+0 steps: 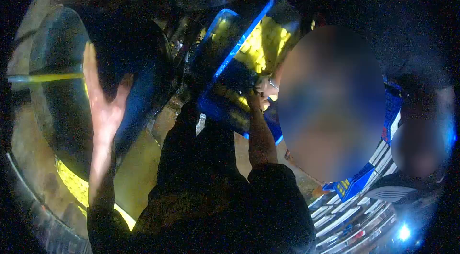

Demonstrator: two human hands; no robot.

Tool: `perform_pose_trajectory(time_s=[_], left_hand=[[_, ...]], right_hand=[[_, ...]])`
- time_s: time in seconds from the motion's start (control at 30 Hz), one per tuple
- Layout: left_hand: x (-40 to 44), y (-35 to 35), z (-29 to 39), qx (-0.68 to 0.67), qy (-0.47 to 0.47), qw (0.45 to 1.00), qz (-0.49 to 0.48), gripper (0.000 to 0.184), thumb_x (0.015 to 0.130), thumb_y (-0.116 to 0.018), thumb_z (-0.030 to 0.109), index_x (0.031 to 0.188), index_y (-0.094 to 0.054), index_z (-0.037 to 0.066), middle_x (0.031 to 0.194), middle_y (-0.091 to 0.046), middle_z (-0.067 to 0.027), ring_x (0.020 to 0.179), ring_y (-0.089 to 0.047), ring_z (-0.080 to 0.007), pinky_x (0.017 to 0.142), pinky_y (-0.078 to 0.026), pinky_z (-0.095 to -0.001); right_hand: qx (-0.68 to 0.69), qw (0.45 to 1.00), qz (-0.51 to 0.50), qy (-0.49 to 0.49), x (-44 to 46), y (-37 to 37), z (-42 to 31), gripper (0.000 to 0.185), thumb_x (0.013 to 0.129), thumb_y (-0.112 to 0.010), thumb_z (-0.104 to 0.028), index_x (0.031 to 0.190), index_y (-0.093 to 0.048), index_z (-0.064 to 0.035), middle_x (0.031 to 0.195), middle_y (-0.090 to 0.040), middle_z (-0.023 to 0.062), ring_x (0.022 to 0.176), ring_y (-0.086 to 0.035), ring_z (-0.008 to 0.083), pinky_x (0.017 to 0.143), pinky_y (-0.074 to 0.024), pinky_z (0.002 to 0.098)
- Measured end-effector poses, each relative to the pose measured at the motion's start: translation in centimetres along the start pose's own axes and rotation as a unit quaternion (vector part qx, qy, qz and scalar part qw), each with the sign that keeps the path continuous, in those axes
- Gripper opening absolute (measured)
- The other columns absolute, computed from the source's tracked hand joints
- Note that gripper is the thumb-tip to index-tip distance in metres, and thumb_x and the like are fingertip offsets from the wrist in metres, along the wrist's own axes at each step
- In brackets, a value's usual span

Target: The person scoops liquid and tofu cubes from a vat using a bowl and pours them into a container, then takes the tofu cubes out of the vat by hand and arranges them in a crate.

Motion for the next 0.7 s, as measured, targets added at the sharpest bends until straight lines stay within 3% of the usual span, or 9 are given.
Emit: perform_pose_trajectory(time_s=[0.03, 0.13, 0.2, 0.33, 0.43, 0.57, 0.63, 0.67, 0.7], left_hand=[[0.1, 0.1, 0.0, 0.015, -0.016, 1.0, 0.009, 0.08, 0.076, -0.07, 0.011, 0.144, -0.028, 0.0, 0.149, -0.027, -0.0229, 0.14, -0.024, -0.0349, 0.115, -0.02, -0.0413], [-0.1, 0.8, -0.5, -0.023, -0.003, 0.999, 0.034, 0.079, 0.074, -0.071, 0.01, 0.142, -0.031, -0.003, 0.148, -0.026, -0.0257, 0.138, -0.026, -0.0381, 0.114, -0.023, -0.0414], [0.0, 0.5, -1.3, -0.165, 0.042, 0.985, 0.042, 0.081, 0.071, -0.073, 0.002, 0.141, -0.032, -0.004, 0.147, -0.027, -0.0257, 0.137, -0.031, -0.0361, 0.113, -0.026, -0.039], [0.1, 0.8, -1.8, -0.092, 0.05, 0.994, 0.042, 0.081, 0.071, -0.074, 0.004, 0.141, -0.032, -0.004, 0.147, -0.029, -0.025, 0.136, -0.032, -0.0355, 0.112, -0.028, -0.0388], [-0.6, 0.2, -2.0, -0.054, 0.033, 0.998, -0.003, 0.084, 0.076, -0.076, 0.021, 0.144, -0.03, 0.001, 0.146, -0.031, -0.025, 0.133, -0.036, -0.0362, 0.108, -0.034, -0.0399], [-0.8, 2.3, -9.0, -0.442, 0.162, 0.882, 0.014, 0.068, 0.086, -0.068, 0.019, 0.143, -0.033, 0.005, 0.14, -0.044, -0.0169, 0.122, -0.051, -0.0276, 0.1, -0.044, -0.0348], [-0.9, 6.0, -14.0, -0.394, 0.225, 0.89, 0.043, 0.048, 0.091, -0.053, -0.001, 0.137, -0.041, 0.004, 0.132, -0.052, -0.0125, 0.119, -0.051, -0.0207, 0.103, -0.04, -0.0317], [-1.6, 6.8, -17.9, -0.311, 0.224, 0.921, 0.064, 0.041, 0.092, -0.059, 0.017, 0.129, -0.048, 0.002, 0.119, -0.061, -0.0121, 0.106, -0.059, -0.0203, 0.091, -0.048, -0.0302], [-2.8, 6.1, -21.6, -0.296, 0.277, 0.914, 0.03, 0.037, 0.089, -0.051, -0.003, 0.126, -0.05, 0.0, 0.118, -0.059, -0.0104, 0.11, -0.056, -0.0179, 0.101, -0.042, -0.0306]], right_hand=[[-0.005, 1.0, -0.028, -0.008, -0.7, 3.9, -0.8, 0.044, 0.087, -0.054, -0.053, 0.12, -0.061, -0.0243, 0.113, -0.064, 0.0125, 0.11, -0.055, 0.032, 0.099, -0.034, 0.0538], [0.162, 0.929, -0.333, 0.005, -3.3, 6.7, -4.0, 0.046, 0.09, -0.052, -0.049, 0.13, -0.053, -0.0253, 0.138, -0.048, 0.0138, 0.128, -0.041, 0.0355, 0.104, -0.0247, 0.0627], [0.093, 0.93, -0.356, 0.022, -4.4, 8.4, -4.6, 0.049, 0.091, -0.051, -0.048, 0.135, -0.047, -0.026, 0.142, -0.042, 0.0139, 0.131, -0.037, 0.0358, 0.103, -0.0247, 0.064], [0.015, 0.927, -0.374, 0.028, -5.7, 11.1, -5.3, 0.058, 0.093, -0.05, -0.046, 0.145, -0.034, -0.0273, 0.151, -0.028, 0.0141, 0.136, -0.029, 0.0364, 0.103, -0.0246, 0.0667], [0.035, 0.955, -0.124, 0.267, -2.4, -0.7, -4.3, 0.058, 0.091, -0.054, -0.045, 0.142, -0.041, -0.0207, 0.14, -0.044, 0.0161, 0.124, -0.044, 0.0376, 0.103, -0.0335, 0.0538], [0.181, 0.933, -0.275, 0.147, -3.3, 12.0, -5.1, 0.051, 0.087, -0.06, -0.034, 0.132, -0.047, -0.0146, 0.126, -0.051, 0.0138, 0.113, -0.05, 0.0309, 0.095, -0.0387, 0.0449], [0.314, 0.895, -0.291, 0.124, -4.0, 20.3, -6.3, 0.047, 0.086, -0.063, -0.028, 0.127, -0.05, -0.0116, 0.119, -0.054, 0.0127, 0.108, -0.052, 0.0275, 0.091, -0.0413, 0.0405], [0.384, 0.868, -0.288, 0.125, -4.4, 25.4, -7.6, 0.045, 0.085, -0.064, -0.025, 0.125, -0.051, -0.0101, 0.115, -0.056, 0.0121, 0.105, -0.054, 0.0258, 0.089, -0.0426, 0.0383], [0.442, 0.842, -0.274, 0.143, -5.2, 31.2, -9.7, 0.043, 0.084, -0.066, -0.023, 0.122, -0.052, -0.0086, 0.112, -0.058, 0.0116, 0.102, -0.055, 0.0242, 0.087, -0.0439, 0.0361]])
Point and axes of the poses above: each hand's wrist, its own x-axis towards the middle knuckle, its own y-axis out of the back of the hand, z = x × y, the point moved 10 cm from there along x, towards the middle knuckle
